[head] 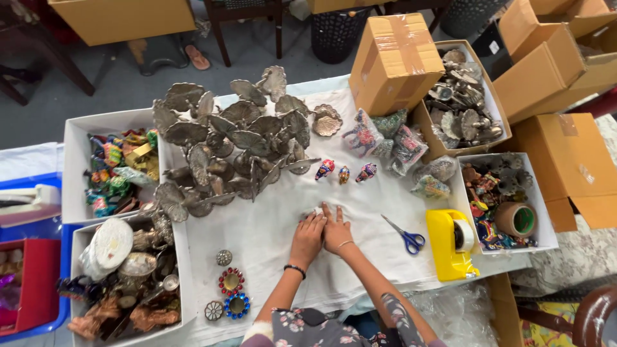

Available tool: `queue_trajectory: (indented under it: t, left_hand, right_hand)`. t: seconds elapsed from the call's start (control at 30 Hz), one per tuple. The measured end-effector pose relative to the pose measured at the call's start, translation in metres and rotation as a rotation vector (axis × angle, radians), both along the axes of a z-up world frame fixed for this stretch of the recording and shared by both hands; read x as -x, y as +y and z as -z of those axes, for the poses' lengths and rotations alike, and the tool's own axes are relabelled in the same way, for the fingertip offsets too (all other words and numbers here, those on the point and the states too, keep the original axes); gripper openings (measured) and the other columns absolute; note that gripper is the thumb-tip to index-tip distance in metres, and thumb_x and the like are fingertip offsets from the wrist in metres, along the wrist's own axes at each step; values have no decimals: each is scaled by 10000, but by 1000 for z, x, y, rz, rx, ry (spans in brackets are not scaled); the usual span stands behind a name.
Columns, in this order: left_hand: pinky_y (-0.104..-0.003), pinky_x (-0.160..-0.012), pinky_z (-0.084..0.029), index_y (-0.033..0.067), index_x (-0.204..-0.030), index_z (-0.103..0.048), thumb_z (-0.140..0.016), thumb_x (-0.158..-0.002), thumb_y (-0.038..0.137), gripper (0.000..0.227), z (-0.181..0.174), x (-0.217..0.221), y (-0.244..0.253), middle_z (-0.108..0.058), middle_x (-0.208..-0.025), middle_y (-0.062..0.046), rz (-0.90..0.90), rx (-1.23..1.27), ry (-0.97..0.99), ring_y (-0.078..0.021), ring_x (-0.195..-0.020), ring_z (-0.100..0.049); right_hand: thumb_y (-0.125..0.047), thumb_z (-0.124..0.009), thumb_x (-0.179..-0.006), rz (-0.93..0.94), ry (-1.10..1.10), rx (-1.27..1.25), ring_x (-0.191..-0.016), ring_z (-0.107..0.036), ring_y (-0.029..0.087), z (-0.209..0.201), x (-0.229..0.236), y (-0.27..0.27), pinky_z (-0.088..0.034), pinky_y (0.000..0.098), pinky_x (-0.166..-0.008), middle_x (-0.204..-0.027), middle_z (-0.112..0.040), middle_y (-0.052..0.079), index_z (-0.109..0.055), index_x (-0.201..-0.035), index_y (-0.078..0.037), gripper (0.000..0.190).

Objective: The person wraps small, colorful decorative figurines in white tissue paper on a table. They fold the paper around each item and place the wrapped figurines on the table surface.

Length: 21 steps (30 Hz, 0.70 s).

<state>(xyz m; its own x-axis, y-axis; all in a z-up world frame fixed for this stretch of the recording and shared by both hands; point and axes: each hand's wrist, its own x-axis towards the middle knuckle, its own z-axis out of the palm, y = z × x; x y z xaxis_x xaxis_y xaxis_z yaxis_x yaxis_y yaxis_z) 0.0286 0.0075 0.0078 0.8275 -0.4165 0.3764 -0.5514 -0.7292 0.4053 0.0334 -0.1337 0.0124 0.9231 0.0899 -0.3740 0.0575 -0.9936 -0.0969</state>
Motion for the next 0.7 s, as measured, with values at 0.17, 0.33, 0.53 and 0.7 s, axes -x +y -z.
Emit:
queue_trajectory:
  t: [0.17,0.33,0.53,0.7]
  left_hand:
    - [-438,-1047,-477,91,-1295,-593,-675,-806,104,496,-13,-15,-14,-622,-1392,-92,-58,103,100,-311,-1352,-532]
    - [-484,-948,-478,160,-1321,-613,-718,-857,190,477,-37,-3,-33,-562,-1380,-62,-283,7,133,-339,-1289,-495]
    - [-588,-934,-451,229,-1272,-591,-761,-785,330,526,0,19,-39,-470,-1336,-94,-377,-25,370,-392,-1201,-444]
    - [-552,-976,-424,226,-1286,-591,-747,-830,396,511,-12,32,-32,-440,-1317,-109,-705,282,839,-394,-1221,-403]
  right_hand:
    - [-105,-725,-707,-83,-37,-467,-1469,-252,437,-12,13,-35,-413,534,-1065,-1669,-76,99,-517,-1439,-202,767]
    - [-9,-559,-744,342,33,-960,-1081,-697,253,-12,72,-42,-537,265,-893,-1563,-549,25,-631,-1429,-223,721]
    - [-61,-637,-876,780,58,-1445,-1009,-637,83,25,96,-29,-480,279,-794,-1336,-709,10,-657,-1412,-153,545]
    - [-373,-604,-977,1214,455,-1787,-958,-657,139,-36,65,-4,-539,329,-861,-1167,-705,12,-570,-1480,-122,563]
